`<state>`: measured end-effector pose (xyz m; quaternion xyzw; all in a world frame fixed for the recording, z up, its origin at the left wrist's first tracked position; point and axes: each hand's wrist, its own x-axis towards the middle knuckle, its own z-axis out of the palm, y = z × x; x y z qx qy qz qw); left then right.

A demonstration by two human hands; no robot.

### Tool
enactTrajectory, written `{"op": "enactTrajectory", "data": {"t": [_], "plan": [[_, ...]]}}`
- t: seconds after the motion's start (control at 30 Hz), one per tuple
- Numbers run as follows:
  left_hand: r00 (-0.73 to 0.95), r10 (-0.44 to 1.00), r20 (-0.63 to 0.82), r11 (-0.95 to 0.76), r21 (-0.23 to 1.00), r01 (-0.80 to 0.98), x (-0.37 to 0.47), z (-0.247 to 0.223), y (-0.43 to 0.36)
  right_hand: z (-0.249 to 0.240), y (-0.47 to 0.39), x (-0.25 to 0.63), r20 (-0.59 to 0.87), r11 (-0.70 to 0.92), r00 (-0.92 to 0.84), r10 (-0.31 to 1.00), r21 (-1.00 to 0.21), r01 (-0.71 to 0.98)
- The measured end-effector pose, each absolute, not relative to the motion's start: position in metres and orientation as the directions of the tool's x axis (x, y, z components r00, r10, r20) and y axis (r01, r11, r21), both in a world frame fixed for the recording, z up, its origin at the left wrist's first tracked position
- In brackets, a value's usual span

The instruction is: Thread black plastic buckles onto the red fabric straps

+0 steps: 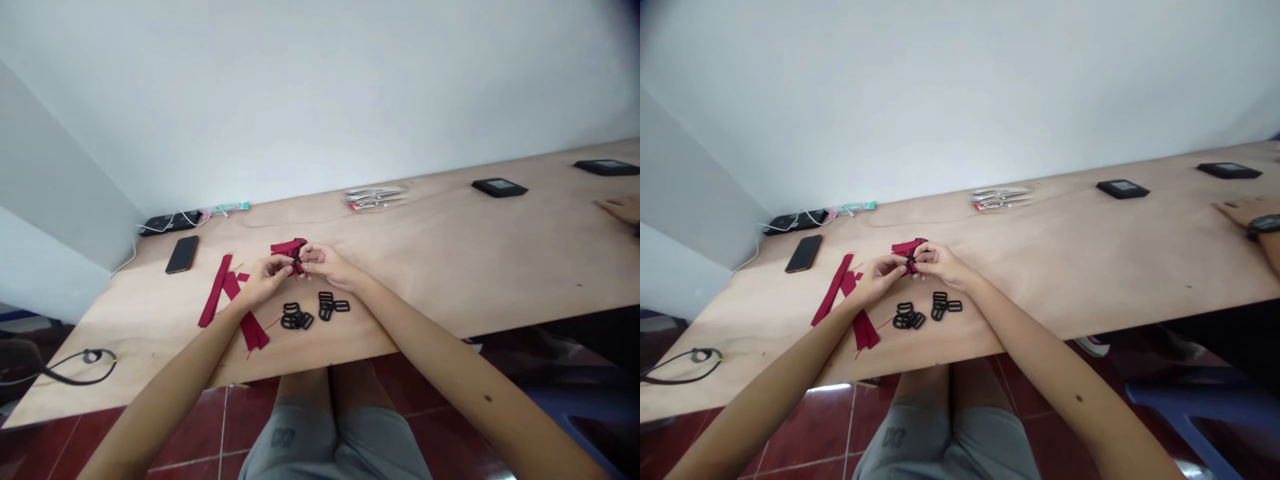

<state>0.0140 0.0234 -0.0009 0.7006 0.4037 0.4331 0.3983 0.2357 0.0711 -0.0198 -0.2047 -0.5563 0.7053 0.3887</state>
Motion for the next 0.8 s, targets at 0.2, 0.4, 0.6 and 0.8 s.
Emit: {"op": "enactTrajectory", "data": {"t": [0.2,0.4,0.6,0.8], "plan": [[0.202,0.908,0.367,-0.407,0.887,0.219,0.0185,-0.0012,0.0222,-0.0241,0.0719,0.2333,0.146,-0.043,-0.561,0.815,-0.950,-0.310],[0.290,0.854,0.433,-0.516,0.778,0.358,0.0197,0.0012,0.0159,-0.0269,0.0711,0.2304,0.141,0.037,-0.550,0.823,-0.980,-0.197],[0.322,0.757,0.568,-0.641,0.551,0.535,0.0225,-0.0015,0.0169,-0.0265,0.0746,0.2287,0.259,0.224,-0.527,0.810,-0.966,-0.131],[0.289,0.780,0.555,-0.596,0.520,0.612,0.0177,-0.0010,0.0199,-0.0178,0.0740,0.2347,0.262,0.193,-0.403,0.877,-0.959,-0.205]]}}
